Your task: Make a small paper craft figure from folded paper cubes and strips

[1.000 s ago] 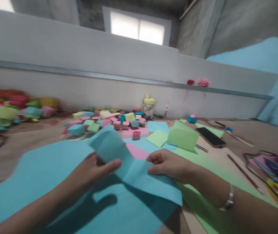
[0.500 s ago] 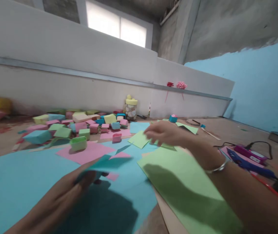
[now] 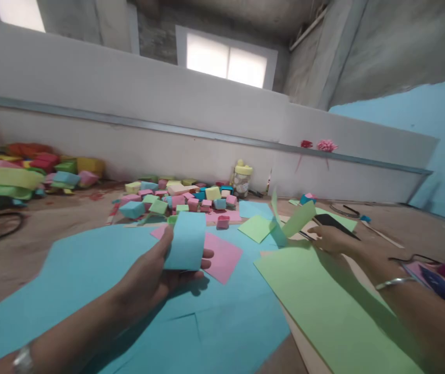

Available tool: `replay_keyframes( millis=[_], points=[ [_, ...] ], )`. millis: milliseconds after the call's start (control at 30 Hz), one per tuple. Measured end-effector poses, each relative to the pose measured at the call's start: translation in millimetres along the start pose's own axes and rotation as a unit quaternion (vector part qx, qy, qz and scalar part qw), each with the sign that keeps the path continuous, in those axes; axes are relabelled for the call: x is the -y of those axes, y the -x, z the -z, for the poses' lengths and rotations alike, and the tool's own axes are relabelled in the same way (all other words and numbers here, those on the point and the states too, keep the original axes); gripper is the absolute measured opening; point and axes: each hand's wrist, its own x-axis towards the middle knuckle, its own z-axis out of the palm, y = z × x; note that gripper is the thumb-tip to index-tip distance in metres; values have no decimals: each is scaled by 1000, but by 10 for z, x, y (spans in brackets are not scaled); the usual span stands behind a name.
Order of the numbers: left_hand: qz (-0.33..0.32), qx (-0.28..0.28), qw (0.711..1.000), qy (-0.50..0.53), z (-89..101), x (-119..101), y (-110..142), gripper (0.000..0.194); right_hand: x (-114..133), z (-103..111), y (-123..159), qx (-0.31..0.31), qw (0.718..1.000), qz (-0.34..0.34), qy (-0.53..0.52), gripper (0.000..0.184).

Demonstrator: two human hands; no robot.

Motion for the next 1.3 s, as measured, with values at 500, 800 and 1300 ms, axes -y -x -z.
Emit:
replay_keyframes(
  millis=[500, 800, 1300],
  points=[
    [5, -7, 1000, -7, -32, -17, 78, 25, 161, 1020, 325, -37, 977, -197, 71, 12],
    [-42, -73, 994, 66, 106, 16, -96, 25, 1243, 243, 360, -28, 941, 118, -316, 22],
    [-18, -86, 993, 77, 81, -12, -101, 38, 1519, 31, 551, 97, 850, 205, -476, 37]
  ],
)
